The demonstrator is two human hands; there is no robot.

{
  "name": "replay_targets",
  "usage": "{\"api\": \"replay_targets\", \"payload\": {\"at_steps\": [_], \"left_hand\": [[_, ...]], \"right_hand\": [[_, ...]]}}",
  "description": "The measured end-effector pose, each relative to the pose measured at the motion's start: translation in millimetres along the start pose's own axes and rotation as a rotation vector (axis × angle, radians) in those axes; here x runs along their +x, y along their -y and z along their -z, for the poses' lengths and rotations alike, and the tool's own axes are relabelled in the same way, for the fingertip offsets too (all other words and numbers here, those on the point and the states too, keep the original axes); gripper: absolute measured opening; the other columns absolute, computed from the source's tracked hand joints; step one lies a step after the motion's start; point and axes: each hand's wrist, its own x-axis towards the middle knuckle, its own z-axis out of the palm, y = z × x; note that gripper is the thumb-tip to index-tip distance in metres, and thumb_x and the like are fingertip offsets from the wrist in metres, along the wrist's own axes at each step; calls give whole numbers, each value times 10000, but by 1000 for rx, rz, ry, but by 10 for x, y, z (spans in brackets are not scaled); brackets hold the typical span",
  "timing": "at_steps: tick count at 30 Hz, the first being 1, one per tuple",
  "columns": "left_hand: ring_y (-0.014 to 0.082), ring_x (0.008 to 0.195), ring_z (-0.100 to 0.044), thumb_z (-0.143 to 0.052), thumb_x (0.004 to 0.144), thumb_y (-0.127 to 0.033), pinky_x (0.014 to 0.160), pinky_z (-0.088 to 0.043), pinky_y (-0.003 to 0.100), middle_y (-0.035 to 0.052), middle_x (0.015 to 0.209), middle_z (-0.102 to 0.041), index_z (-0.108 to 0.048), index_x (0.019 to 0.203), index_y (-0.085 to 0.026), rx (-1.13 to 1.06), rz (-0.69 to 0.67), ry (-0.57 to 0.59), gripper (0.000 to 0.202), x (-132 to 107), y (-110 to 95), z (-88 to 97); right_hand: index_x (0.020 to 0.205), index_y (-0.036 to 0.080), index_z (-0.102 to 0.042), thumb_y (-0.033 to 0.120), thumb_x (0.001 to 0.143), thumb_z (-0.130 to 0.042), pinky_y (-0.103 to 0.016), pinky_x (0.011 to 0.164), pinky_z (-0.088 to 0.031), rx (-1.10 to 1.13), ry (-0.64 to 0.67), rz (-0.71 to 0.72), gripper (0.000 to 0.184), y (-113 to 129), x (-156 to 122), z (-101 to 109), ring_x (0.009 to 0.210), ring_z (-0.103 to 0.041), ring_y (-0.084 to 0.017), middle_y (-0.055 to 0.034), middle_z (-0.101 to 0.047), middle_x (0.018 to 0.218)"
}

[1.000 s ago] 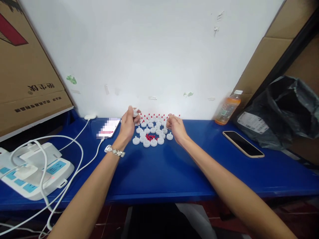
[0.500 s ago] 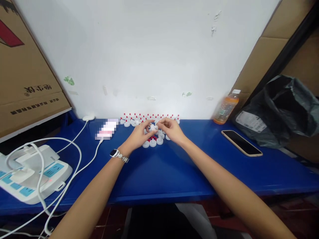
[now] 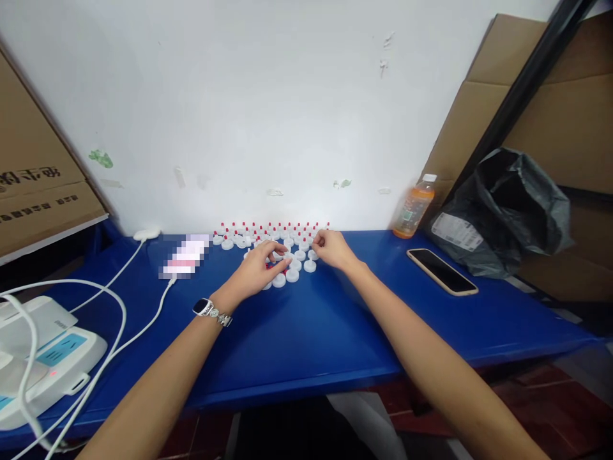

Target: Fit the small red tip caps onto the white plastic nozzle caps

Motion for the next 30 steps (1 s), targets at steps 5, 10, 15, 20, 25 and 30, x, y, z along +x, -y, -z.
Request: {"api": "replay_targets", "payload": {"at_steps": [5, 10, 15, 20, 25, 30], "left_hand": [[199, 886, -643, -552, 929, -455, 824, -513, 364, 64, 1040, -696, -643, 1085, -203, 13, 12, -25, 309, 18, -18, 32], [194, 896, -640, -538, 940, -440, 828, -515, 359, 57, 1048, -687, -643, 1075, -212, 7, 8, -22, 285, 11, -27, 44], [223, 1032, -612, -561, 937, -437, 911, -493, 385, 68, 1109, -658, -584, 1208, -215, 63, -38, -91, 351, -3, -25, 56], [261, 1168, -556, -632, 894, -467, 954, -471, 408, 88, 1246, -618, -487, 1349, -234, 125, -112, -188, 532, -15, -26, 90], [186, 835, -635, -494, 979, -456, 760, -497, 323, 41, 986, -680, -568, 1182, -217, 21, -75, -11, 322, -23, -37, 130], [210, 936, -611, -461, 997, -444, 849, -491, 361, 90, 1121, -656, -549, 1244, -206, 81, -144, -35, 353, -16, -42, 220]], "right_hand": [[947, 194, -683, 297, 821, -641, -270, 654, -407, -145, -24, -64, 168, 97, 76, -63, 708, -618, -179, -56, -718, 802], [926, 208, -706, 319, 866, -618, -293, 759, -417, -190, 21, -19, 154, 142, 164, -142, 787, -639, -189, -49, -733, 828], [884, 193, -689, 239, 844, -603, -283, 749, -447, 44, -69, 49, 105, 219, 147, -127, 768, -643, -168, -38, -731, 826], [851, 188, -617, 370, 841, -617, -285, 729, -481, 601, 74, 152, 183, 495, -39, -138, 765, -656, -168, -40, -705, 798], [748, 214, -491, 484, 904, -530, -253, 616, -380, 595, 24, 196, 314, 684, -215, -253, 623, -489, -122, 40, -512, 646], [694, 218, -418, 501, 903, -490, -260, 568, -284, 675, 32, 107, 359, 759, -219, -308, 590, -351, -118, 52, -372, 622]]}}
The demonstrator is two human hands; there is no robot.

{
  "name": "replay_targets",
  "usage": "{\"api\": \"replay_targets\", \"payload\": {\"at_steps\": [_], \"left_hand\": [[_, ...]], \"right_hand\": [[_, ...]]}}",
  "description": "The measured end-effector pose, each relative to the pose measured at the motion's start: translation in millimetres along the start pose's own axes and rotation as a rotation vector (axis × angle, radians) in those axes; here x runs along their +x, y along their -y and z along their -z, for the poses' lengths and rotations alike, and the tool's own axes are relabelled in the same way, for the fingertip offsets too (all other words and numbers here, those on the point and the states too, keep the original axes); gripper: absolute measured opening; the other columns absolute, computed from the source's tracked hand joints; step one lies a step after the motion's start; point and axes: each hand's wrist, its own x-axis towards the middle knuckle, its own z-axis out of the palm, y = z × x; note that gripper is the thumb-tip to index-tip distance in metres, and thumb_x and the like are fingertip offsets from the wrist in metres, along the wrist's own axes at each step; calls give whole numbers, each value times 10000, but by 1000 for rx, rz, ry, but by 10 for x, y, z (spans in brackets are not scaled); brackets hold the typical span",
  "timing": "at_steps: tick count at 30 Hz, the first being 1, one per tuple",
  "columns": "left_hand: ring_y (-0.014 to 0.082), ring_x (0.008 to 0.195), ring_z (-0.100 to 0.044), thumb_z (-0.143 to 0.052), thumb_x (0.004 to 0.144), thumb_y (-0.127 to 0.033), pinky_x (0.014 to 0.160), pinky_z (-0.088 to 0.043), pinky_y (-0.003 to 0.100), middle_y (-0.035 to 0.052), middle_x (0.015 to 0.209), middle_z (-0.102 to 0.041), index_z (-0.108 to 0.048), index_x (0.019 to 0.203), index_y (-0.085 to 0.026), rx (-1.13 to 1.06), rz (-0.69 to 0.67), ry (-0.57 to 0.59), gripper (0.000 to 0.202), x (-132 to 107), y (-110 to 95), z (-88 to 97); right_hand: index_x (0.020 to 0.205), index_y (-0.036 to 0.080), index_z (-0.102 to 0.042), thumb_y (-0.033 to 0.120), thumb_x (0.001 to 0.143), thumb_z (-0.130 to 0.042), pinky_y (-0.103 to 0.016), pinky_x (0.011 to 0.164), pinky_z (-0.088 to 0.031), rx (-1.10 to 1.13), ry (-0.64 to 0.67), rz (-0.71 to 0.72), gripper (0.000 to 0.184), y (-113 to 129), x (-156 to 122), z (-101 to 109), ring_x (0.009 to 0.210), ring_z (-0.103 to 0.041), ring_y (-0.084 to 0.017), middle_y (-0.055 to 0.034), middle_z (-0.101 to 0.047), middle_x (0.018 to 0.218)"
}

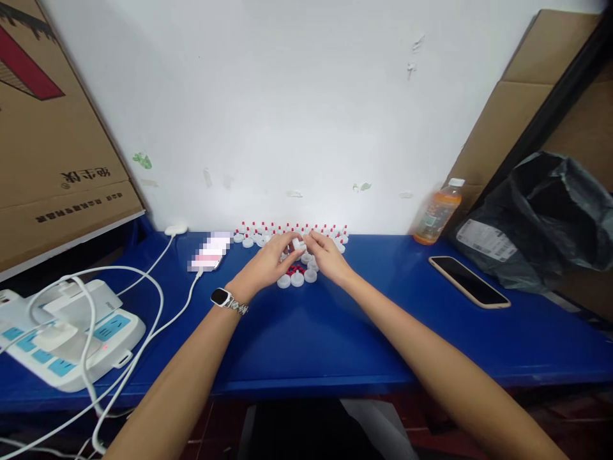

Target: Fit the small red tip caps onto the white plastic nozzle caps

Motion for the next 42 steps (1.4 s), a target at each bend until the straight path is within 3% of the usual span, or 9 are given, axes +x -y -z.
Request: {"api": "replay_targets", "payload": {"at_steps": [7, 11, 14, 18, 21, 25, 31, 37, 42], "left_hand": [[203, 923, -582, -490, 986, -433, 845, -462, 351, 67, 1039, -665, -584, 1213, -213, -29, -39, -15, 329, 11, -63, 76], [137, 638, -479, -424, 986, -533, 623, -394, 273, -12, 683, -509, -592, 912, -182, -366, 153, -33, 396, 28, 5, 112], [128, 574, -419, -305, 1004, -567, 606, -381, 276, -32, 607, -412, -560, 824, -182, -525, 233, -131, 496, 26, 138, 173], [151, 710, -527, -513, 936, -530, 671, -416, 283, 11, 792, -597, -634, 965, -181, -255, 234, -104, 371, -3, 246, 168], [174, 801, -592, -577, 905, -488, 724, -454, 302, 44, 1000, -685, -637, 1175, -204, -112, 222, 6, 397, -31, 245, 112], [198, 881, -620, -584, 905, -476, 758, -480, 326, 67, 1132, -695, -639, 1233, -220, -40, 189, 46, 419, -43, 215, 60], [218, 956, -622, -603, 898, -500, 821, -490, 356, 79, 1182, -686, -629, 1255, -237, -24, 101, 30, 443, -21, 124, -32], [224, 958, -619, -651, 840, -570, 850, -495, 385, 77, 1177, -673, -589, 1270, -232, -5, 178, -3, 550, -29, 105, -23], [218, 968, -615, -590, 887, -549, 869, -490, 388, 64, 1139, -679, -654, 1100, -226, -4, 166, 43, 392, -32, 117, -28]], "right_hand": [[629, 219, -407, 367, 765, -563, -278, 512, -181, 427, -14, -260, 255, 97, 32, -153, 513, -193, -100, 72, -223, 577], [614, 227, -372, 392, 829, -506, -284, 520, -219, 288, -107, -198, 303, 89, 28, -111, 520, -254, -115, 52, -289, 566], [634, 225, -370, 424, 908, -436, -279, 564, -284, 43, -174, -104, 345, 30, 4, -30, 561, -353, -130, 35, -381, 583], [707, 207, -507, 359, 902, -519, -269, 644, -335, -378, 24, -30, 247, -38, -36, -5, 643, -476, -138, 22, -542, 665], [869, 210, -624, 344, 918, -514, -269, 668, -362, -433, 104, -45, 180, -72, -23, 0, 664, -529, -144, 18, -600, 698], [1028, 204, -634, 424, 939, -478, -269, 647, -412, -123, 57, -8, 284, -107, 14, 52, 662, -552, -146, 13, -618, 722], [837, 194, -627, 469, 806, -673, -289, 682, -479, 117, 30, 78, 281, -113, 55, 98, 705, -615, -158, -25, -670, 765], [795, 183, -638, 305, 748, -680, -292, 671, -484, -155, -312, 61, 138, -247, 213, 388, 671, -616, -162, -25, -679, 721], [770, 180, -676, 182, 753, -623, -270, 695, -499, -396, -230, -3, 56, -453, 321, 447, 699, -646, -157, -27, -710, 727]]}}
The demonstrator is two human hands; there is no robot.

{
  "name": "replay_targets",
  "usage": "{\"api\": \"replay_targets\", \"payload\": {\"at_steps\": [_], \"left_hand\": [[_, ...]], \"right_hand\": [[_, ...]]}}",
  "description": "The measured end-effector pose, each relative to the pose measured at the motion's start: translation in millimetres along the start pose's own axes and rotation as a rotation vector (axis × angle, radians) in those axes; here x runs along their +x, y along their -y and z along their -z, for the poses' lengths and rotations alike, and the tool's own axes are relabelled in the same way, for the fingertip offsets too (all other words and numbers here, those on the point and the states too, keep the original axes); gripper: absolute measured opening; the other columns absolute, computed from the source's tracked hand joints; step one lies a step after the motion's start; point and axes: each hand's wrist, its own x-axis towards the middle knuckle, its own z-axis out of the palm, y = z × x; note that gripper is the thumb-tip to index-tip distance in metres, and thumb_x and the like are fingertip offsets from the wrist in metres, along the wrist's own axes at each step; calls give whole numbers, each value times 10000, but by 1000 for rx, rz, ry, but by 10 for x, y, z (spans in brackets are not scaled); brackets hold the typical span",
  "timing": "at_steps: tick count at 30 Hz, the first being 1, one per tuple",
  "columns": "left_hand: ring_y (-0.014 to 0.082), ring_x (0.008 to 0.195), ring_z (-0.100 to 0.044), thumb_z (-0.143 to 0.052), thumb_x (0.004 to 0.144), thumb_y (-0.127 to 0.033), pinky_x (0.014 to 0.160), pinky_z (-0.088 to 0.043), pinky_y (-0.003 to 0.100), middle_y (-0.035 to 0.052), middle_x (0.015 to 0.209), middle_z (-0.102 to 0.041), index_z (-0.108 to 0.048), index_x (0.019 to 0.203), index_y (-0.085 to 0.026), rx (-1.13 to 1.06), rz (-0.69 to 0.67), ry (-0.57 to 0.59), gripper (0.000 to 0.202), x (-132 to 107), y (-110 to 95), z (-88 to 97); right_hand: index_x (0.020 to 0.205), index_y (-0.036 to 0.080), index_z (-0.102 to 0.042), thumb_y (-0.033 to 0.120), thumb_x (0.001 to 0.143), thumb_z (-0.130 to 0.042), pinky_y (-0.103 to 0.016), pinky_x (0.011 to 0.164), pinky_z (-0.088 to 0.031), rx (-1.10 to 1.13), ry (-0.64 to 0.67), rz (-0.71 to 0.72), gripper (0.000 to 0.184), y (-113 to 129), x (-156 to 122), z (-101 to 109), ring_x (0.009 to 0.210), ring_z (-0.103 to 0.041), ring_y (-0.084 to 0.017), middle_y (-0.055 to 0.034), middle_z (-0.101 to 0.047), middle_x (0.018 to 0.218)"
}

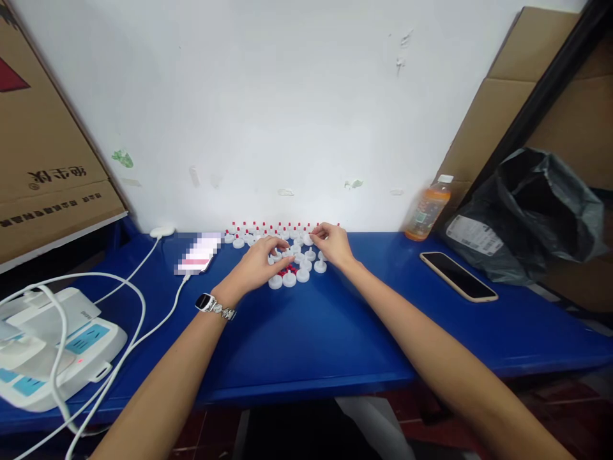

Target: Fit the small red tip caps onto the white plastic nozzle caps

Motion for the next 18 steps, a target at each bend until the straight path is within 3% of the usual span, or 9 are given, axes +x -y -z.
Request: {"api": "replay_targets", "payload": {"at_steps": [5, 11, 16, 18], "left_hand": [[216, 943, -606, -573, 902, -536, 869, -480, 395, 66, 1094, -681, -664, 1052, -223, 13, -14, 27, 359, -2, -4, -31], [209, 905, -611, -545, 927, -482, 843, -485, 384, 67, 1029, -668, -680, 990, -215, 7, -28, 43, 306, 2, -35, 12], [211, 894, -616, -539, 933, -471, 789, -495, 359, 74, 1003, -655, -687, 970, -210, 6, -17, 42, 302, 9, -38, 40], [209, 896, -619, -537, 936, -474, 789, -495, 354, 70, 1008, -655, -686, 970, -213, -2, -20, 46, 302, 5, -37, 40]], "right_hand": [[787, 162, -712, 131, 761, -608, -256, 695, -497, -114, 99, -17, 112, -112, 49, -88, 724, -669, -156, -46, -738, 773], [790, 150, -740, 156, 778, -638, -259, 684, -476, -138, 236, -52, 103, -65, 118, -30, 723, -663, -165, -58, -735, 756], [978, 166, -744, 287, 807, -658, -276, 701, -457, -320, 160, -35, 227, -16, 311, -49, 721, -632, -173, -56, -710, 766], [970, 171, -744, 284, 786, -682, -287, 727, -460, -404, 166, -57, 225, -18, 389, -89, 765, -641, -189, -83, -721, 836]]}}
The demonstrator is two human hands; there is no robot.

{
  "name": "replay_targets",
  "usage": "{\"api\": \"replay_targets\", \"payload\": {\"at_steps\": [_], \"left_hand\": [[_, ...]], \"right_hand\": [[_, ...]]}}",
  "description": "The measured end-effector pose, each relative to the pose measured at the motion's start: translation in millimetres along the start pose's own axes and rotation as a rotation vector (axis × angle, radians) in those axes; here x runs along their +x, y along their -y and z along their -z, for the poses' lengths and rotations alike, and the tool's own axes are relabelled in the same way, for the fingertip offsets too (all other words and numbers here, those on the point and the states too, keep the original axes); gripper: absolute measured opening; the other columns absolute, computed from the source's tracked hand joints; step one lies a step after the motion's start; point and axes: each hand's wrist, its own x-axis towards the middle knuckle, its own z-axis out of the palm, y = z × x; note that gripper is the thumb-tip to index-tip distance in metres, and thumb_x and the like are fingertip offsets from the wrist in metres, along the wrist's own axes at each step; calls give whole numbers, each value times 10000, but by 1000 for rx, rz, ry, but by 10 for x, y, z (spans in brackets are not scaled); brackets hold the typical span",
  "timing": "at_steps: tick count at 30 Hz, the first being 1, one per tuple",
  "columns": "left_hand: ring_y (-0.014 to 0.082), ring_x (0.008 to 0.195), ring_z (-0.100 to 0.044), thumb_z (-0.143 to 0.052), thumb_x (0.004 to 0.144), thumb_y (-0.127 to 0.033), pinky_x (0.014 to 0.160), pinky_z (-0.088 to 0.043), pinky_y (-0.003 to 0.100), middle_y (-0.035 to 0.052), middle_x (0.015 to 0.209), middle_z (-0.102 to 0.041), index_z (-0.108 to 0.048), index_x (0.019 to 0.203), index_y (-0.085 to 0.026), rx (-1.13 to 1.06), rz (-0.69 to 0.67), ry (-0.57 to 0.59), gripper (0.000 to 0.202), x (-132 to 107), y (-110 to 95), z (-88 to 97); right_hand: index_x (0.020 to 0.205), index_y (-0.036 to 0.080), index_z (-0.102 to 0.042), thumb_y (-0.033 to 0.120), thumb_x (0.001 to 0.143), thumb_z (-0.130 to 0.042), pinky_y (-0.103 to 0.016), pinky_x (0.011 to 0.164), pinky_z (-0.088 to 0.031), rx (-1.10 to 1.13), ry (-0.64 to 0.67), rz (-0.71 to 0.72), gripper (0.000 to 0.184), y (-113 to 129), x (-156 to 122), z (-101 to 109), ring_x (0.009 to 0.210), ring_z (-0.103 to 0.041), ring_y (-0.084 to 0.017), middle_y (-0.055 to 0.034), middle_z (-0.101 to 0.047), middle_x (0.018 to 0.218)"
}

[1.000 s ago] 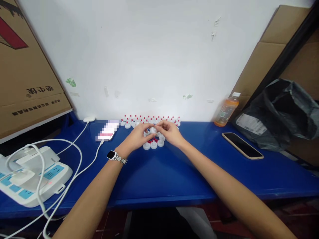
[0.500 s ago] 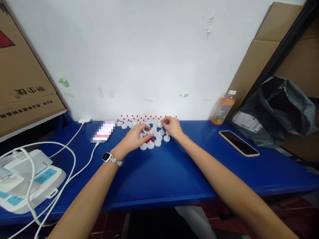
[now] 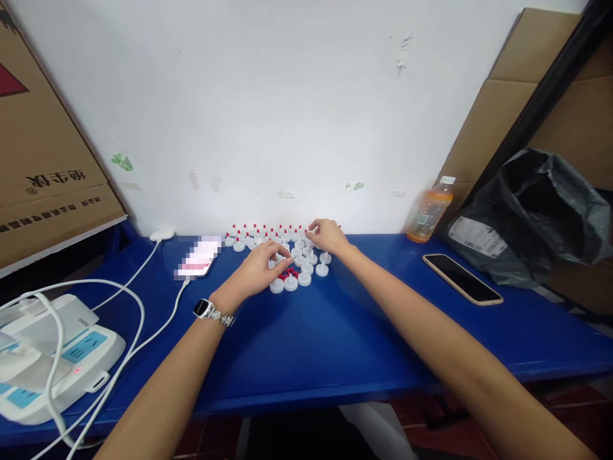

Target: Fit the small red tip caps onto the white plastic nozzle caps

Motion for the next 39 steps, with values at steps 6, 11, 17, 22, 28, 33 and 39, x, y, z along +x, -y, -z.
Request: {"api": "replay_targets", "payload": {"at_steps": [6, 11, 17, 22, 28, 33, 39], "left_hand": [[215, 926, -621, -513, 953, -470, 818, -491, 363, 60, 1003, -646, -675, 985, -216, 12, -8, -13, 303, -13, 1, 8], [206, 926, -608, -522, 952, -456, 863, -491, 379, 76, 1110, -621, -629, 1102, -215, 39, -24, -114, 304, -1, 10, -9], [176, 814, -606, -558, 933, -505, 752, -486, 323, 54, 1018, -655, -517, 1341, -228, -80, 9, -103, 495, -15, -68, -74], [158, 681, -556, -509, 962, -488, 653, -431, 290, 16, 789, -633, -609, 1234, -203, -99, -4, -46, 407, -8, -79, -68], [170, 831, -587, -549, 955, -424, 788, -475, 321, 80, 1090, -678, -621, 1269, -205, -86, -116, -100, 390, 1, -60, 19], [174, 860, -580, -573, 947, -394, 800, -477, 323, 79, 1097, -680, -640, 1261, -228, -34, -166, -168, 361, -7, -83, 136], [160, 761, -575, -587, 918, -477, 694, -469, 289, 52, 897, -689, -684, 1135, -188, -223, -36, -189, 374, 36, -163, 101]], "right_hand": [[795, 160, -732, 142, 763, -621, -284, 702, -464, 48, 19, -16, 116, 44, 42, -1, 745, -648, -190, -99, -725, 807], [773, 158, -704, 214, 765, -645, -286, 672, -476, 370, -117, 38, 82, 175, -229, 168, 693, -637, -172, -60, -710, 738], [811, 177, -644, 415, 714, -734, -298, 685, -488, 951, 18, 34, 272, 426, -624, 117, 704, -636, -170, -47, -699, 761], [792, 208, -538, 483, 839, -615, -266, 585, -388, 713, 34, 133, 290, 527, -794, 84, 589, -512, -129, 26, -574, 642], [719, 219, -441, 490, 973, -388, -274, 580, -324, 513, 29, 273, 374, 547, -800, 93, 602, -430, -131, 31, -460, 629], [640, 230, -391, 624, 936, -386, -274, 512, -311, 758, 117, 149, 493, 596, -681, -58, 522, -374, -128, 31, -389, 547], [602, 236, -361, 655, 914, -402, -279, 496, -292, 837, 142, 66, 524, 668, -682, -32, 482, -321, -117, 43, -333, 505]]}}
